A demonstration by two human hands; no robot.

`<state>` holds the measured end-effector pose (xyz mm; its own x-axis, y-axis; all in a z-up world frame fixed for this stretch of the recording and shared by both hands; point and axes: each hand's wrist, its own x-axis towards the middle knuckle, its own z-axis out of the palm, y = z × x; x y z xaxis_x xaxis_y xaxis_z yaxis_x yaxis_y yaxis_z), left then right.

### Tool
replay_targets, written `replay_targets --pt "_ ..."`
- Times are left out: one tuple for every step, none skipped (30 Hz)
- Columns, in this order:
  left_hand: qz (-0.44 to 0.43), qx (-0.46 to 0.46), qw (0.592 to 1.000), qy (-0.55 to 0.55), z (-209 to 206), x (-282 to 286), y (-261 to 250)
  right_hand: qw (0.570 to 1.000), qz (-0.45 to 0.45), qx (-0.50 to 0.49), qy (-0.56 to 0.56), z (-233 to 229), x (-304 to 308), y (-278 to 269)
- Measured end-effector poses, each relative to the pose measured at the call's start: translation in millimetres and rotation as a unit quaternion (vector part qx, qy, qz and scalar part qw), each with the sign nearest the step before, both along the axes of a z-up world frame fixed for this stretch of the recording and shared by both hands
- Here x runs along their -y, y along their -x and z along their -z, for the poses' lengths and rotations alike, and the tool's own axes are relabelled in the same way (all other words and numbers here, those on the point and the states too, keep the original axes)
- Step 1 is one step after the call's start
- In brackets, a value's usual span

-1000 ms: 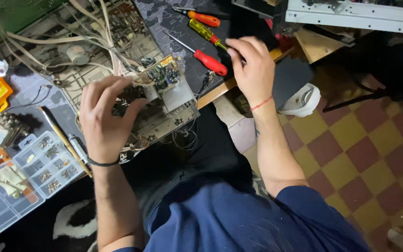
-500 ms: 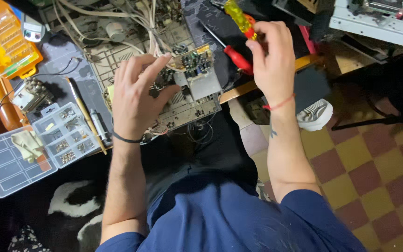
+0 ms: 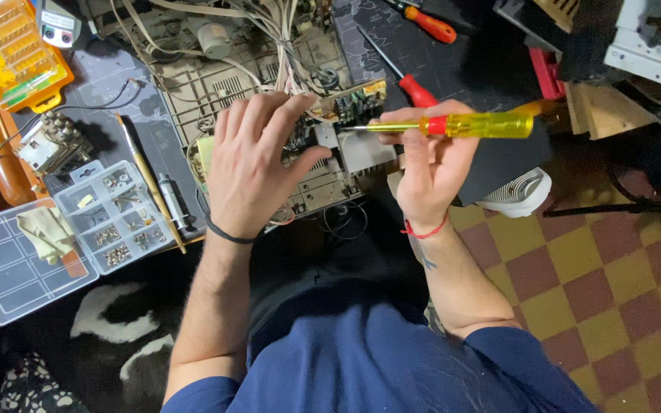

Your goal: The person uses a red screwdriver to loosen and remove screws from a circuit board assembly. They detach a green circuit board with a heatsink, inspect it, and then reattach it to the main chassis, securing it with screws using both red and yellow screwdrivers.

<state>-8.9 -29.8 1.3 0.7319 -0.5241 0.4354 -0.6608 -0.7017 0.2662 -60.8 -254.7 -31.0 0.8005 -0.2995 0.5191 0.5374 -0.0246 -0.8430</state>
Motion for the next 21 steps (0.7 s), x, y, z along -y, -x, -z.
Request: replay_targets --pt "-0.005 0.007 1.000 -0.015 0.9 -0.2 0.1 0.999 0.033 0.011 0.033 -2.7 -5.7 -1.2" --pt "-0.010 0.014 0.999 -0.029 1.7 -0.3 0.2 0.995 0.066 0.023 0.067 -5.5 -11.2 -2.4" --pt "-0.010 0.011 0.999 -0.028 0.9 -0.3 0.5 0.995 0.065 0.021 0.068 -7.1 -12.6 -4.9" --pt "-0.009 0.019 0.999 -0.033 0.1 -0.3 0.8 0.990 0.082 0.041 0.104 -8.7 -14.0 -7.5" --pt "-0.006 0.025 0.999 -0.037 -0.2 -0.3 1.4 0.983 0.099 0.059 0.141 -9.9 -15.6 -9.4" --pt "-0.006 0.021 0.999 -0.036 -2.2 -0.6 2.0 0.983 0.098 0.056 0.142 -8.1 -16.7 -10.7" --pt "0.001 0.033 0.999 -0.042 -4.4 -0.9 2.5 0.985 0.096 0.054 0.131 -6.2 -17.8 -12.2" --pt "0.007 0.045 0.998 -0.049 -6.7 -1.1 3.1 0.987 0.094 0.051 0.120 -4.4 -18.8 -13.5" --pt "0.007 0.043 0.998 -0.048 -8.1 -0.4 2.9 0.987 0.093 0.050 0.121 -0.5 -19.3 -14.1" --pt "0.007 0.050 0.997 -0.051 -9.7 0.3 2.8 0.987 0.095 0.054 0.118 3.2 -19.7 -14.6" --pt "0.007 0.056 0.997 -0.054 -11.6 0.8 2.9 0.987 0.097 0.057 0.115 6.8 -20.5 -14.8" --pt "0.007 0.054 0.997 -0.054 -11.3 0.4 2.5 0.987 0.096 0.055 0.115 9.3 -21.0 -15.2" --pt "0.008 0.047 0.997 -0.057 -11.1 0.6 2.1 0.988 0.097 0.048 0.112 11.9 -21.1 -15.5" --pt "0.010 0.041 0.997 -0.060 -11.1 0.8 2.0 0.988 0.097 0.041 0.110 14.4 -21.2 -15.4" --pt "0.010 0.039 0.997 -0.060 -10.4 0.9 1.8 0.988 0.097 0.040 0.110 7.7 -21.8 -16.2" --pt "0.009 0.038 0.997 -0.059 -9.9 0.8 2.0 0.982 0.124 0.025 0.143 0.8 -22.5 -16.8" --pt "0.008 0.037 0.998 -0.059 -9.6 0.8 2.1 0.973 0.152 0.010 0.175 -6.1 -23.2 -17.4" --pt "0.008 0.037 0.998 -0.059 -9.3 0.7 1.7 0.973 0.152 0.010 0.175 -3.4 -20.2 -16.4" --pt "0.010 0.039 0.998 -0.055 -9.2 0.8 1.5 0.976 0.129 -0.016 0.175 -0.9 -17.1 -15.4" --pt "0.012 0.041 0.998 -0.051 -9.3 1.0 1.6 0.978 0.106 -0.041 0.175 1.4 -13.8 -14.0" --pt "0.012 0.041 0.998 -0.052 -9.5 0.9 1.5 0.978 0.105 -0.041 0.175 2.8 -14.1 -13.4"
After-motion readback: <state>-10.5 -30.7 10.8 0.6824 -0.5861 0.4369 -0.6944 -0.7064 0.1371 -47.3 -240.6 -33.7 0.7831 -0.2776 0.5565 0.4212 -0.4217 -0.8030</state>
